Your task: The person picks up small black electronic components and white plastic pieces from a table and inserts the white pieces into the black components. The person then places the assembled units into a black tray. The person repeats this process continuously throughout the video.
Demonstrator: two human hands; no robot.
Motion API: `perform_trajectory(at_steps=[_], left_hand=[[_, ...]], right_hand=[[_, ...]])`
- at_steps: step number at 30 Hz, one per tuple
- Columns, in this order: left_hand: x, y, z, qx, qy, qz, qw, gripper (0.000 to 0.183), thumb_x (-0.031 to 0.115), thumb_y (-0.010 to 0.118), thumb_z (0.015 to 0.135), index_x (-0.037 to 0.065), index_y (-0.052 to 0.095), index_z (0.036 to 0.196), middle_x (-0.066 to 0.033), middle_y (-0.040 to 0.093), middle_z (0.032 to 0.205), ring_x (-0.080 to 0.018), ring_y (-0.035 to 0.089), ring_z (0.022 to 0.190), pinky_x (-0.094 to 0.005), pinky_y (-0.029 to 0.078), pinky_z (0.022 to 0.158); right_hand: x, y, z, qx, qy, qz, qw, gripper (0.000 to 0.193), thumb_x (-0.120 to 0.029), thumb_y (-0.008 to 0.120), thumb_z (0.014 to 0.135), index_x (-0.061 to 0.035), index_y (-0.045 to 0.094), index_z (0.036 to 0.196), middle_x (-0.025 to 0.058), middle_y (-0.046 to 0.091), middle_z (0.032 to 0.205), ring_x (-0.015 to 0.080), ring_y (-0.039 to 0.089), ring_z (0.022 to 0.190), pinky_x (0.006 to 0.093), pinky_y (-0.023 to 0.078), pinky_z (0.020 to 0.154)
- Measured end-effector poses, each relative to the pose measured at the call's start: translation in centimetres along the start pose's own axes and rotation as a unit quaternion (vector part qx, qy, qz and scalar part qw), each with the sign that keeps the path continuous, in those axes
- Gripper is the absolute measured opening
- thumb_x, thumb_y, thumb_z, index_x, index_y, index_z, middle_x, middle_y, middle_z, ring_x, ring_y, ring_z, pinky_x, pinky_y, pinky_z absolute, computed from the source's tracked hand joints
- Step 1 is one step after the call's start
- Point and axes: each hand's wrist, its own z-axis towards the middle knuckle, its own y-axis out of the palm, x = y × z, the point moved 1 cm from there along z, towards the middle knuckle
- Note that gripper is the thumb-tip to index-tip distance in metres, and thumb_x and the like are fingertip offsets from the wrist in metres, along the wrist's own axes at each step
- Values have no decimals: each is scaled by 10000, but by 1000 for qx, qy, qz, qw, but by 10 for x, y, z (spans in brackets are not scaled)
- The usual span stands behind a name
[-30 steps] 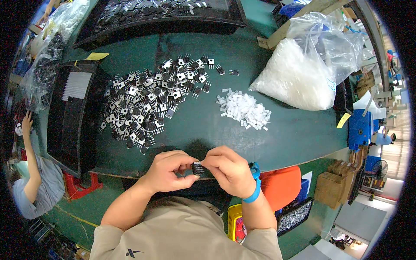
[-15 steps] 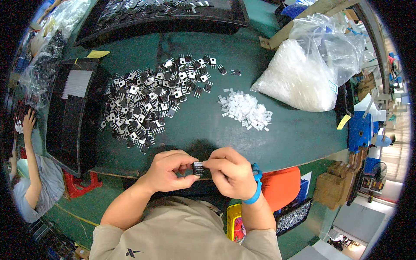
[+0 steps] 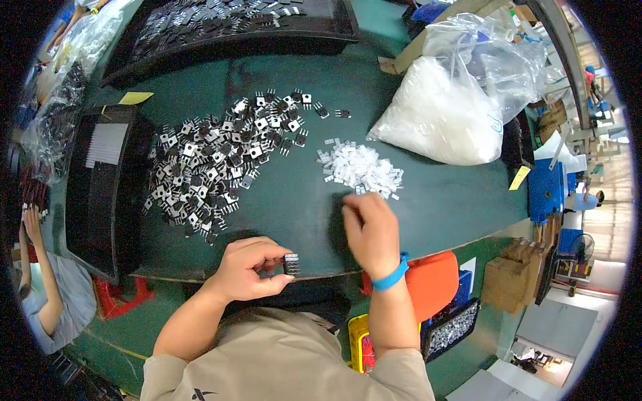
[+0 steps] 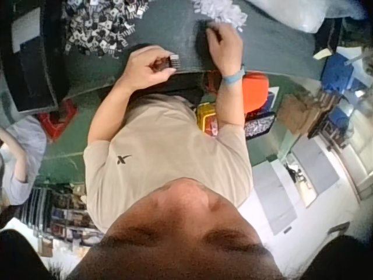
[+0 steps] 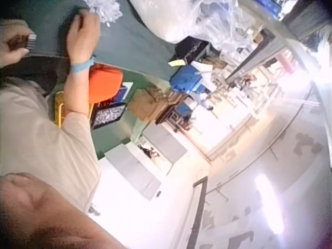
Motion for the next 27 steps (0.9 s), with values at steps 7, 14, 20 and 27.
perform_trajectory(at_steps=[7, 14, 20, 27], left_hand=[[3, -1, 1, -4, -5, 5, 1000, 312, 100, 828, 721, 43, 717, 1007, -46, 670, 802, -141, 582, 612, -279, 492, 559], [-1, 0, 1, 12, 14, 0, 1000, 320, 94, 843, 693, 28, 727, 983, -47, 660, 749, -119, 582, 586, -259, 468, 523], [-2, 1, 2, 11, 21, -4, 1000, 325, 84, 842, 693, 26, 728, 992, -51, 661, 758, -112, 583, 586, -250, 467, 519], [-3, 1, 1, 14, 26, -7, 1000, 321, 81, 841, 695, 20, 723, 988, -48, 658, 753, -112, 578, 586, -249, 468, 522]], right_hand=[[18, 13, 25, 56, 31, -74, 995, 159, -84, 758, 829, -26, 680, 955, 143, 646, 905, 318, 658, 795, 392, 520, 693], [19, 14, 24, 62, 10, -92, 994, 145, -67, 741, 842, 1, 685, 956, 149, 656, 891, 321, 649, 775, 384, 513, 692], [27, 15, 12, 100, -7, -29, 995, 82, -20, 704, 883, 12, 663, 946, 128, 664, 855, 239, 637, 736, 333, 502, 671], [22, 17, -4, 33, 87, 203, 975, 69, 20, 638, 949, 4, 622, 1014, 25, 631, 831, 95, 598, 743, 231, 482, 666]])
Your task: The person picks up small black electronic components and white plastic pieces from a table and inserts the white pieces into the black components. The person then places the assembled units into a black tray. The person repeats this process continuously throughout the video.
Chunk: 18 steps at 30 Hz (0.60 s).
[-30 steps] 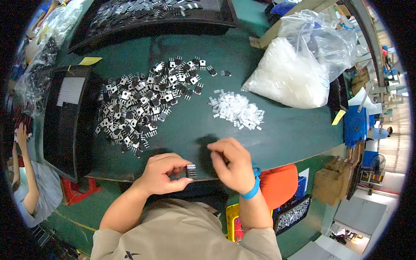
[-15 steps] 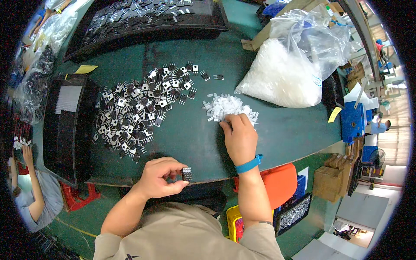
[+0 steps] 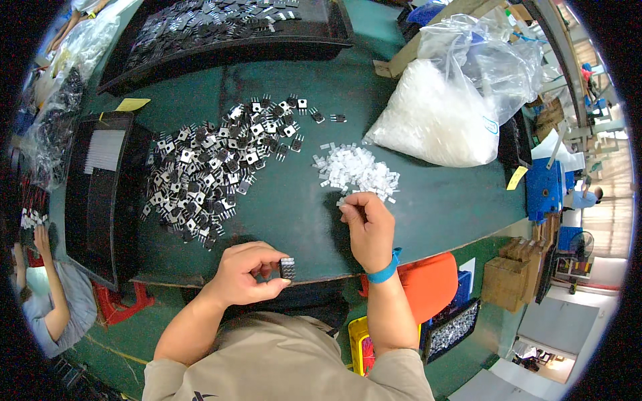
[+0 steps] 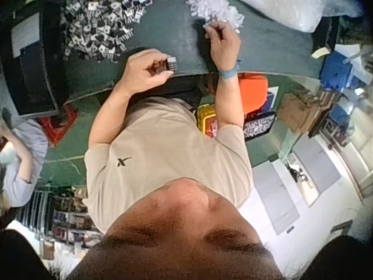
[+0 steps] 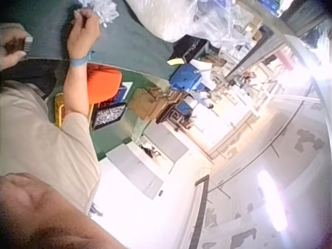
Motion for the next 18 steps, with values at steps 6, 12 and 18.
perform_trajectory(at_steps=[6, 12, 18], left_hand=[[1, 1, 0, 5, -8, 2, 1000, 326, 85, 844, 694, 21, 724, 990, -49, 658, 754, -114, 575, 585, -251, 469, 523], [1, 1, 0, 7, -13, -2, 1000, 332, 88, 845, 691, 20, 726, 995, -51, 658, 754, -114, 574, 584, -251, 466, 524], [2, -1, 0, -8, -20, 2, 1000, 336, 89, 840, 716, 26, 708, 1018, -60, 679, 819, -138, 585, 611, -269, 496, 550]], right_hand=[[-1, 3, -5, -28, 16, 110, 993, 158, 25, 637, 948, -9, 597, 1097, 27, 636, 869, 101, 610, 757, 232, 496, 675], [-2, 5, -5, -26, 35, 128, 991, 126, 37, 664, 923, 22, 639, 1045, 56, 680, 880, 103, 649, 743, 245, 519, 662], [-8, 7, -2, -10, -1, -15, 1000, 77, 33, 679, 907, 27, 674, 983, 93, 680, 842, 133, 664, 686, 253, 514, 628]])
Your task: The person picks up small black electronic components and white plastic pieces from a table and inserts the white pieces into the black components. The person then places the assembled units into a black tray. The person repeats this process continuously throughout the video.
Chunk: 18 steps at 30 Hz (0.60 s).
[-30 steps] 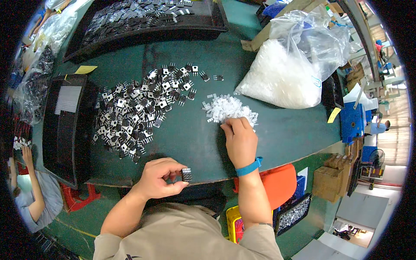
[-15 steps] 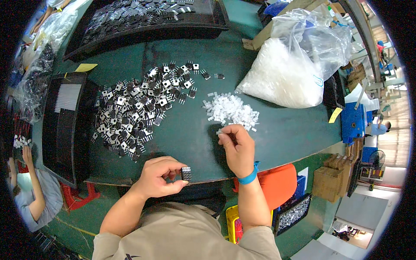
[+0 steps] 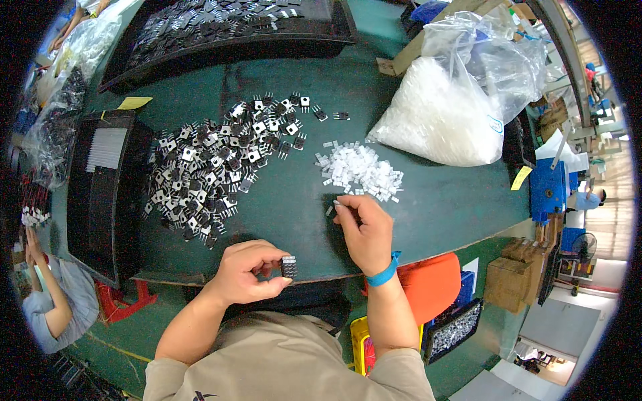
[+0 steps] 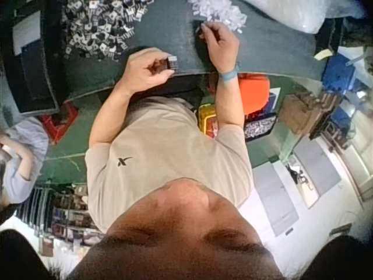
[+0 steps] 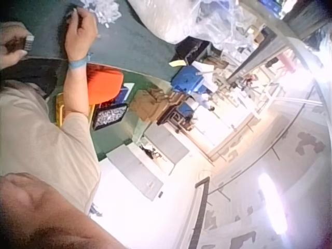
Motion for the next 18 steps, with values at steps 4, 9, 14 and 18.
perform_trajectory(at_steps=[4, 9, 14, 18], left_hand=[[-1, 0, -2, -2, -6, -2, 1000, 337, 99, 839, 720, 26, 707, 1021, -61, 679, 825, -138, 589, 616, -271, 494, 550], [-1, 0, 0, 1, 4, 5, 1000, 335, 105, 839, 721, 26, 700, 1015, -54, 664, 806, -138, 585, 615, -276, 485, 543], [-2, 0, -1, 8, 13, 0, 1000, 322, 107, 839, 724, 31, 699, 1004, -45, 653, 791, -137, 581, 612, -275, 480, 538], [-3, 1, -1, 6, 12, 2, 1000, 320, 106, 837, 726, 35, 698, 1005, -43, 650, 787, -139, 584, 613, -276, 479, 536]], right_hand=[[-17, -2, -6, -25, -44, -21, 998, 81, 25, 714, 865, 9, 678, 936, 105, 671, 827, 175, 656, 686, 281, 509, 627], [-45, -8, -21, -147, -104, 41, 983, 122, 8, 763, 801, -13, 671, 878, 119, 669, 831, 224, 641, 701, 315, 503, 628], [-60, -8, -31, -191, -156, 9, 969, 139, 26, 741, 800, -23, 671, 910, 132, 671, 835, 277, 660, 706, 347, 523, 616], [-58, -3, -32, -181, -190, -6, 965, 157, 54, 726, 773, -19, 671, 901, 116, 677, 825, 230, 633, 665, 316, 490, 581]])
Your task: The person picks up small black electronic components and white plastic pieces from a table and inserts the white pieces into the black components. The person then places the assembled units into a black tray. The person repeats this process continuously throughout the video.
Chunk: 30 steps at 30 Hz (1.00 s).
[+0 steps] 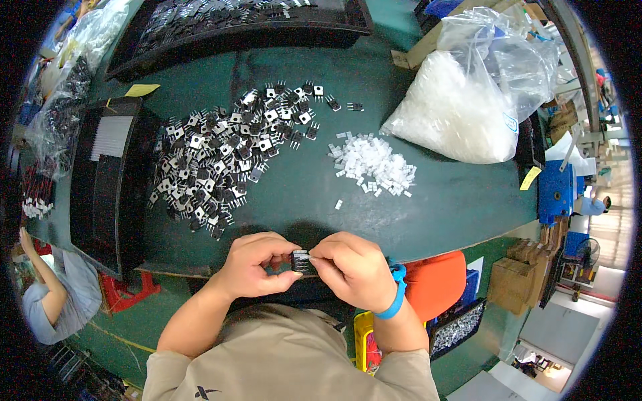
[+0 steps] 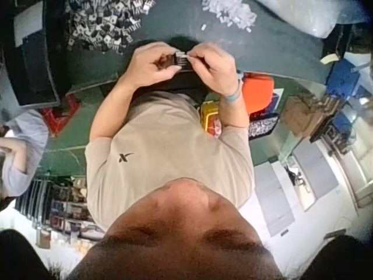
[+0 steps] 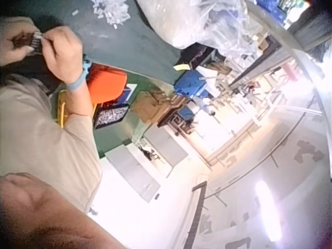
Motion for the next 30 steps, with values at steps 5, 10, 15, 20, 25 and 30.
perform_trajectory(at_steps=[5, 10, 15, 20, 25, 30], left_hand=[[1, 0, 0, -8, 4, 5, 1000, 328, 105, 833, 728, 33, 691, 1014, -46, 650, 788, -145, 589, 614, -278, 484, 539], [0, 2, 0, -2, -9, -1, 1000, 333, 90, 834, 689, 18, 719, 994, -40, 643, 763, -135, 581, 612, -272, 475, 540], [1, 1, 1, -6, -7, 6, 1000, 336, 87, 833, 686, 22, 721, 996, -36, 631, 751, -137, 569, 600, -274, 474, 539], [1, 1, 1, -2, -7, 6, 1000, 339, 88, 833, 685, 23, 721, 998, -33, 626, 741, -135, 569, 601, -272, 475, 541], [1, 1, 1, 2, -6, 5, 1000, 340, 85, 832, 685, 25, 721, 1000, -33, 629, 739, -132, 570, 602, -270, 476, 542], [0, 1, 0, 2, -2, 7, 1000, 338, 81, 832, 681, 33, 724, 998, -38, 635, 740, -133, 568, 592, -273, 473, 537]], right_hand=[[-3, -1, 4, -23, -26, -36, 999, 190, 66, 730, 755, -13, 668, 915, 130, 671, 823, 269, 643, 670, 341, 510, 587], [-6, -6, 4, -40, -11, -51, 998, 165, 16, 731, 787, -20, 667, 934, 136, 661, 853, 322, 667, 739, 393, 543, 640], [-5, -6, 4, -57, -27, -54, 997, 179, 8, 731, 787, -24, 668, 952, 136, 662, 865, 323, 668, 746, 396, 548, 648], [-13, -8, 6, -51, -31, -84, 995, 219, 12, 716, 764, -29, 679, 976, 133, 663, 876, 313, 668, 741, 394, 548, 649], [-14, -8, 1, -39, -43, -53, 997, 263, 56, 669, 721, -20, 704, 970, 130, 672, 872, 276, 659, 697, 367, 531, 616], [-5, -13, -6, 27, -15, -56, 998, 241, 59, 637, 754, -10, 702, 976, 144, 685, 887, 294, 677, 744, 372, 548, 661]])
